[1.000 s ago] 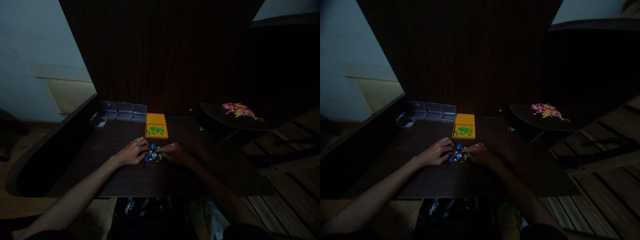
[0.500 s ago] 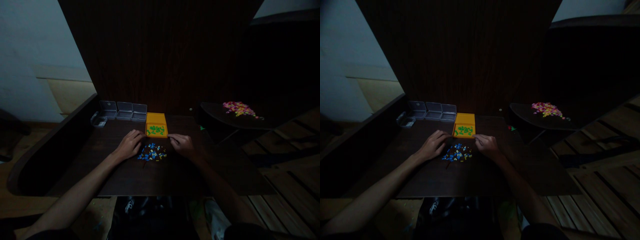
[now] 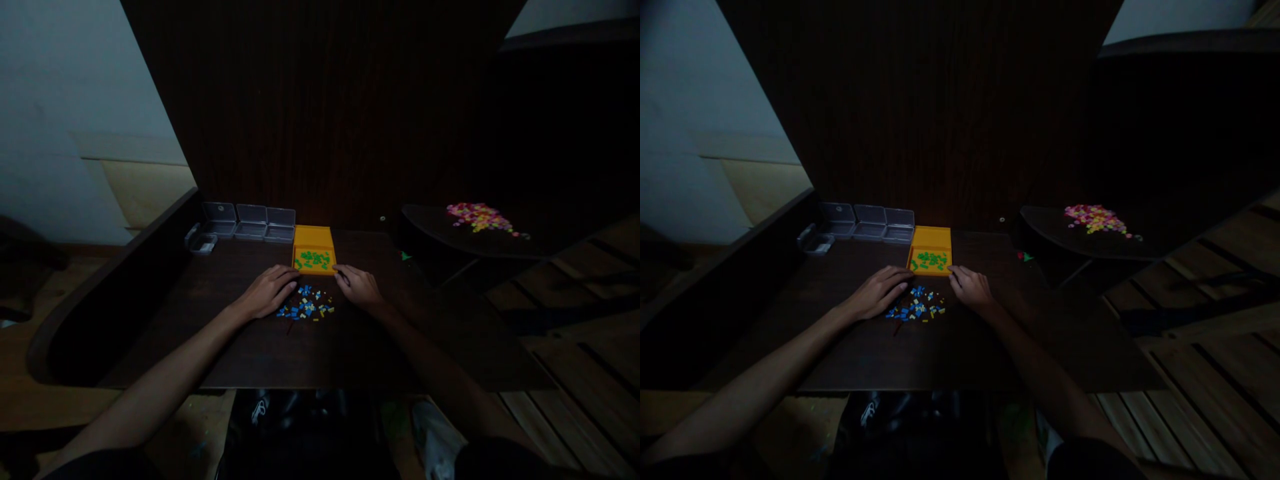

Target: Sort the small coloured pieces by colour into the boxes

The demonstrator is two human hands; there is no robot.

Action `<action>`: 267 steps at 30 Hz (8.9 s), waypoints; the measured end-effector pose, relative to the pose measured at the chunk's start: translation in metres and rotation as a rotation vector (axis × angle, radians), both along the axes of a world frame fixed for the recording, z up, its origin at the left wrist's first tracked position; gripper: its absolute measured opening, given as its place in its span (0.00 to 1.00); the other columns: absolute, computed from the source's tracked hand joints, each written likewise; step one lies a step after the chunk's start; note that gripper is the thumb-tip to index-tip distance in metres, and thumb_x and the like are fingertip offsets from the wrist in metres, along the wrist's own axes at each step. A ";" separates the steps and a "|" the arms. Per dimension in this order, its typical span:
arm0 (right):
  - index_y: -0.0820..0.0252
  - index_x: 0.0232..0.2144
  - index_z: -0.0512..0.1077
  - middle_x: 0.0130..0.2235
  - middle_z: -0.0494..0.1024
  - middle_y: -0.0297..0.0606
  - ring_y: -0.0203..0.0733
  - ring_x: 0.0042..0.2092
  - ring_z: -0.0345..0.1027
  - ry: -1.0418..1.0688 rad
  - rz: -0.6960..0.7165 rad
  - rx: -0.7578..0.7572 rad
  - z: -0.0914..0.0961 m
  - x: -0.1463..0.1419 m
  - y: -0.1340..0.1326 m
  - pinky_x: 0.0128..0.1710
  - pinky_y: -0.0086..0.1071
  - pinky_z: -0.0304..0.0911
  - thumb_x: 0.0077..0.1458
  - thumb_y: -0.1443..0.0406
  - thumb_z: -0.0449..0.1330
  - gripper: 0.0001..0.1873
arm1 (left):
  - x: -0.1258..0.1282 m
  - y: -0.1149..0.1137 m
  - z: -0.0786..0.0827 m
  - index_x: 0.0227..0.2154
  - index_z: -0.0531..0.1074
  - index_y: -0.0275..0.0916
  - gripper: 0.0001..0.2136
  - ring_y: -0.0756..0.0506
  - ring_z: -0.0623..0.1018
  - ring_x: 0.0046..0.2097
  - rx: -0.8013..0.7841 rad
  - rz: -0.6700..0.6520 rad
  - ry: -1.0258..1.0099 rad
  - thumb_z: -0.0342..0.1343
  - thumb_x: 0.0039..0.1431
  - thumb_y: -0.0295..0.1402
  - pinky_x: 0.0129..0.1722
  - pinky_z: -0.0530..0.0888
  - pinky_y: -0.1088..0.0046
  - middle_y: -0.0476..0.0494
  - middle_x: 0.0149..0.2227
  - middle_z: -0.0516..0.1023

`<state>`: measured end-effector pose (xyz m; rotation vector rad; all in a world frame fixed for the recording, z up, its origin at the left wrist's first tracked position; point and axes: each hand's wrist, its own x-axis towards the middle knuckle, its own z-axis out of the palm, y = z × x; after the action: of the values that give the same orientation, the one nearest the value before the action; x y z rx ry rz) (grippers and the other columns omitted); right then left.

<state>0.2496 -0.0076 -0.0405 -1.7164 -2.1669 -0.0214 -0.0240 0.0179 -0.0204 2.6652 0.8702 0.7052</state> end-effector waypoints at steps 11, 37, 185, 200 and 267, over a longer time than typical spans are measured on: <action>0.57 0.38 0.75 0.35 0.76 0.37 0.38 0.34 0.69 0.034 0.058 0.023 0.001 0.001 0.008 0.32 0.28 0.57 0.63 0.58 0.50 0.15 | -0.001 0.000 0.000 0.52 0.68 0.38 0.17 0.44 0.71 0.55 -0.041 -0.010 0.002 0.39 0.68 0.36 0.58 0.68 0.62 0.39 0.53 0.72; 0.57 0.32 0.75 0.32 0.74 0.37 0.37 0.32 0.67 0.071 -0.015 0.056 0.007 0.017 0.004 0.29 0.28 0.55 0.61 0.58 0.53 0.14 | -0.035 0.044 -0.015 0.47 0.70 0.37 0.15 0.38 0.68 0.58 0.030 0.353 -0.005 0.47 0.61 0.35 0.58 0.68 0.52 0.36 0.56 0.69; 0.56 0.50 0.65 0.37 0.68 0.35 0.35 0.30 0.61 0.762 0.118 0.153 0.003 -0.010 0.012 0.26 0.28 0.61 0.49 0.55 0.64 0.28 | 0.009 0.042 -0.002 0.54 0.67 0.41 0.24 0.40 0.70 0.47 0.283 0.174 -0.016 0.45 0.55 0.20 0.52 0.62 0.55 0.39 0.43 0.73; 0.52 0.61 0.58 0.46 0.70 0.42 0.41 0.41 0.67 0.831 0.271 0.153 0.005 -0.026 0.002 0.41 0.35 0.67 0.49 0.57 0.66 0.39 | 0.033 -0.003 0.002 0.55 0.67 0.42 0.21 0.43 0.71 0.46 0.369 -0.019 -0.169 0.49 0.59 0.22 0.48 0.67 0.59 0.40 0.43 0.73; 0.59 0.31 0.73 0.34 0.72 0.38 0.39 0.35 0.64 0.590 0.249 0.043 0.018 -0.008 0.010 0.37 0.33 0.61 0.58 0.61 0.57 0.09 | 0.030 0.012 0.000 0.60 0.55 0.46 0.41 0.45 0.78 0.44 -0.685 0.012 -0.955 0.68 0.44 0.30 0.46 0.77 0.64 0.36 0.55 0.66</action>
<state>0.2417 0.0024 -0.0225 -1.2128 -1.8858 0.4435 0.0060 0.0300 -0.0200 1.4545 0.6575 1.2343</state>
